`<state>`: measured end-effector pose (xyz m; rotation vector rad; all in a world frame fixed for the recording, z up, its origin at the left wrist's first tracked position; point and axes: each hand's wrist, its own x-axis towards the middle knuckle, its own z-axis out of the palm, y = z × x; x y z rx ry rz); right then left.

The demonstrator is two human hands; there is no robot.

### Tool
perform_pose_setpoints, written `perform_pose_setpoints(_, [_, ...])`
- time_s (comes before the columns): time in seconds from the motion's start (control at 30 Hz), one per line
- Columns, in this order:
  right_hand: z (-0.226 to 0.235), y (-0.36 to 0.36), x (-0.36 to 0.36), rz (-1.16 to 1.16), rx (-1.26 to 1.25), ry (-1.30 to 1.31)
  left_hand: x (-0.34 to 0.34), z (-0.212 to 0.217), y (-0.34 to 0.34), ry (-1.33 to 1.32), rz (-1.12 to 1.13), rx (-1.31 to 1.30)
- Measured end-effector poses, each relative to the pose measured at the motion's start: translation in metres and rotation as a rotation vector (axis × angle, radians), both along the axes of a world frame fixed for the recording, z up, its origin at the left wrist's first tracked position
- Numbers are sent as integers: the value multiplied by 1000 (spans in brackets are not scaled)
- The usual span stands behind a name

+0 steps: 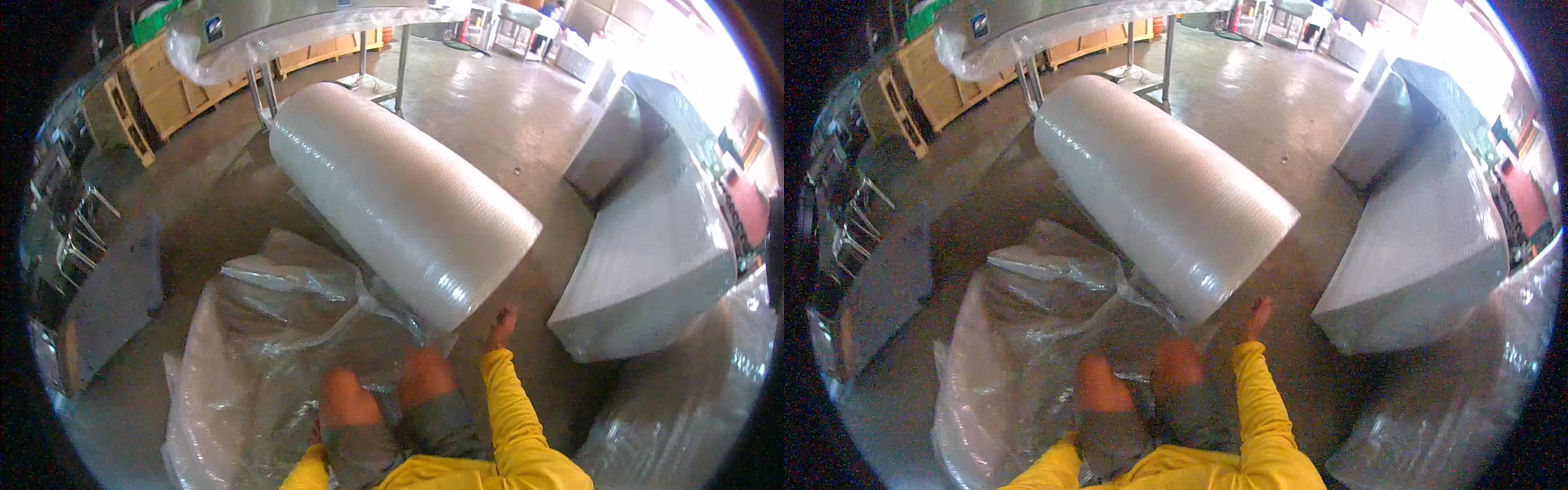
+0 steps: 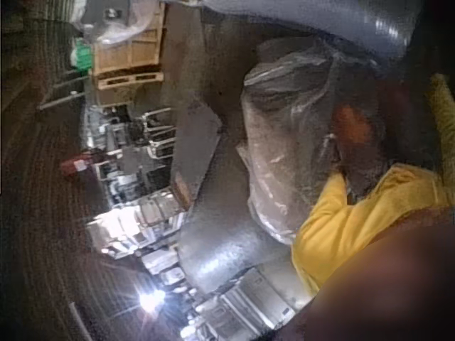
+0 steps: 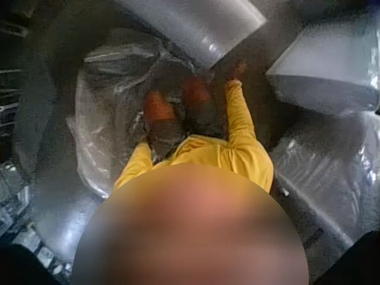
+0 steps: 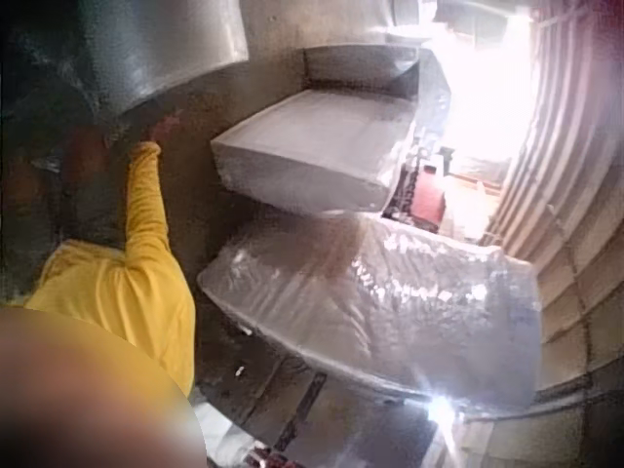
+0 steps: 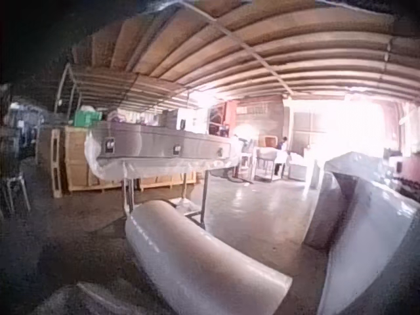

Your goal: The person wraps a large rectangular object with bubble wrap in a warehouse. They unroll the bubble wrap, cover the object, and secure it with a tape dispenser. The wrapped object remains on the floor at the end of the clip.

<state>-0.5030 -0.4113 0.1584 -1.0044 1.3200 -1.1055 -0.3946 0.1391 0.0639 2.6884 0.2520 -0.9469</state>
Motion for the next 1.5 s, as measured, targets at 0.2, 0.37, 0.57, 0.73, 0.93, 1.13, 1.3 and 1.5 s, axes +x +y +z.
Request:
perform_pose_setpoints(0.2, [-23,-4,35,363,300,-618,-34,-9,-12,109,-76,49])
perform_pose_setpoints(0.37, [-27,43,69,361,320,-674,-37,-1,-15,122,-92,44])
perform_pose_setpoints(0.57, [-10,66,84,380,330,-706,-16,6,-28,110,-128,52])
perform_pose_setpoints(0.73, [-2,76,94,405,340,-709,4,4,-39,94,-153,48])
perform_pose_setpoints(0.93, [31,100,119,405,398,-721,58,31,-65,79,-132,59])
perform_pose_setpoints(1.13, [114,108,111,366,399,-695,97,146,-38,-4,-37,35])
perform_pose_setpoints(1.3, [265,88,51,287,-46,-358,64,279,57,30,19,80])
perform_pose_setpoints(1.5, [545,82,-28,311,139,-606,-43,444,131,279,49,161])
